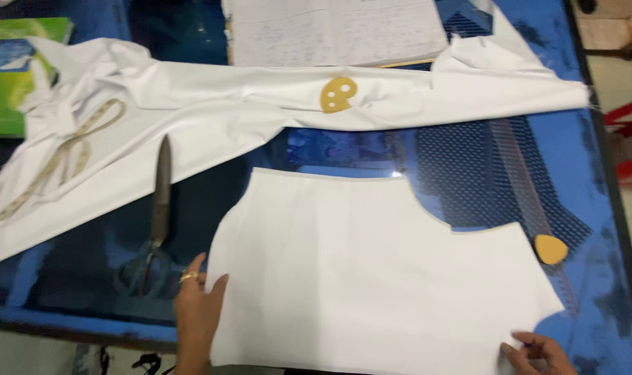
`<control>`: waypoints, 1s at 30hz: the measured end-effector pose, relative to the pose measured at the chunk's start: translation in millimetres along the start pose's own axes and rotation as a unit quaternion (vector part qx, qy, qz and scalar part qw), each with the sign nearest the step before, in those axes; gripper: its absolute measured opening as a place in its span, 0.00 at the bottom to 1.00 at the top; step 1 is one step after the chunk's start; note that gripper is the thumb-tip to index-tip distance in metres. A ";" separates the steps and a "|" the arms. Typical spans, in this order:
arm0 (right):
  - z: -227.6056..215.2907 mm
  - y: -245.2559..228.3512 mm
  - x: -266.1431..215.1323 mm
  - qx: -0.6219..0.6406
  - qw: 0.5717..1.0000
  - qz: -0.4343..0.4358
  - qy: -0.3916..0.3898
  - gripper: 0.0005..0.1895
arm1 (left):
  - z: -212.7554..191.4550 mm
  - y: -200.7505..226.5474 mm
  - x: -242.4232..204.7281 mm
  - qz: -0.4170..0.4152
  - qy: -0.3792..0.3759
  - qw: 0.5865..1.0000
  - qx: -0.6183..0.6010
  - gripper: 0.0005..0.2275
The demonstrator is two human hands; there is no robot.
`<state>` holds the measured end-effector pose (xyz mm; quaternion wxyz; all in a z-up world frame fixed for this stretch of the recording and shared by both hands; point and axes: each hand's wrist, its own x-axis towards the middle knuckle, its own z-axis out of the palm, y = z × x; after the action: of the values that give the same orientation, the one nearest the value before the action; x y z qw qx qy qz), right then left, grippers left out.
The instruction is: The person drafts a pattern on a large white paper by hand, using a ruler and a piece of yellow chalk to mark lines. They fold and move the paper while tracing the outline with a curved plastic guide.
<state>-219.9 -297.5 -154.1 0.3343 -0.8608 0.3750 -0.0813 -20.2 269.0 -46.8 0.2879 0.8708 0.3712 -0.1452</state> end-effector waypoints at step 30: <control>-23.7 -74.1 -9.5 -0.048 0.988 0.148 -0.019 0.18 | 18.5 -15.5 13.1 0.128 0.094 0.987 0.001 0.29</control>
<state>-192.1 -266.3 -87.7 0.3083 -0.8123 0.4950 0.0029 -23.3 273.8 -73.8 0.2668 0.9212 0.2821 -0.0253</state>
